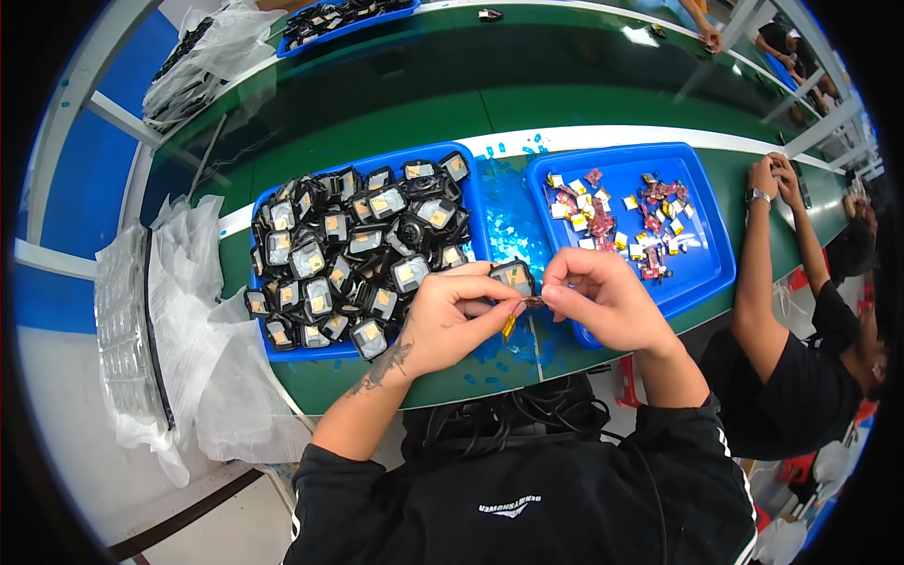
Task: The worker is assembling small electronic components into plastic housings on a production line.
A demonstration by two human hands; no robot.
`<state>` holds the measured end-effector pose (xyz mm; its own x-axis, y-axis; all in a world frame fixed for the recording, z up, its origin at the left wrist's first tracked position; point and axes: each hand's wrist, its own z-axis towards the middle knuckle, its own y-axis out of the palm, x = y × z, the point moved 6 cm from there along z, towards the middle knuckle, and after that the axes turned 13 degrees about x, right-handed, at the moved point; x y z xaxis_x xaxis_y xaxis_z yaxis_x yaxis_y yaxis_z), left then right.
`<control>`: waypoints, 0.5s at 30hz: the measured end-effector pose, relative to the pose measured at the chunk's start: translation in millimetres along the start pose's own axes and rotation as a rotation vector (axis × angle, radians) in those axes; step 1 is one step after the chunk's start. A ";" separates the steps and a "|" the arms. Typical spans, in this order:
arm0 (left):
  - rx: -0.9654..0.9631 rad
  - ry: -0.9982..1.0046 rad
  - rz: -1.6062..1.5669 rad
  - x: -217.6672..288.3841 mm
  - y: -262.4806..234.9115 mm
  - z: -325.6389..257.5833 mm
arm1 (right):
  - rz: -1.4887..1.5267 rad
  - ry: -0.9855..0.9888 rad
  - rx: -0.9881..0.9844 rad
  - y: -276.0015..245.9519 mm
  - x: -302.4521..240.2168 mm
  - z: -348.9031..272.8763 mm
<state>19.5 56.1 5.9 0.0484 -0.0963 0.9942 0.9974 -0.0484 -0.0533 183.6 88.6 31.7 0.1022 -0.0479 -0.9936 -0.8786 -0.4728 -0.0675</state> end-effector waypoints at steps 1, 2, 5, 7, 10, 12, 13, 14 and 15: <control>-0.012 -0.078 -0.107 -5.0 1.8 0.5 | 0.010 0.010 -0.003 0.3 0.4 0.5; -0.023 -0.155 -0.214 -9.3 3.8 0.5 | 0.020 0.021 -0.005 0.3 1.0 0.5; 0.022 -0.225 -0.233 -15.3 2.3 0.5 | 0.146 0.052 0.041 -1.7 9.8 0.5; 0.033 -0.199 -0.220 -14.7 2.5 2.9 | 0.133 0.014 0.123 1.6 7.7 -1.5; -0.002 -0.222 -0.204 -17.9 4.4 2.8 | 0.103 -0.047 0.237 5.3 7.4 -4.1; 0.018 -0.229 -0.269 -14.7 6.7 0.8 | 0.008 -0.124 0.320 6.9 6.1 -4.4; 0.035 -0.236 -0.335 -12.5 7.8 1.3 | 0.007 -0.126 0.320 8.2 7.5 -3.7; 0.034 -0.234 -0.335 -10.9 8.5 1.8 | -0.033 -0.142 0.338 8.0 8.1 -3.4; 0.046 -0.232 -0.335 -9.6 8.5 2.7 | -0.074 -0.158 0.357 7.1 8.6 -2.8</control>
<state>27.6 59.3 -3.9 -0.2737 0.1442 0.9509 0.9612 0.0058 0.2757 179.6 82.4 23.0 0.1221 0.1241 -0.9847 -0.9813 -0.1335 -0.1385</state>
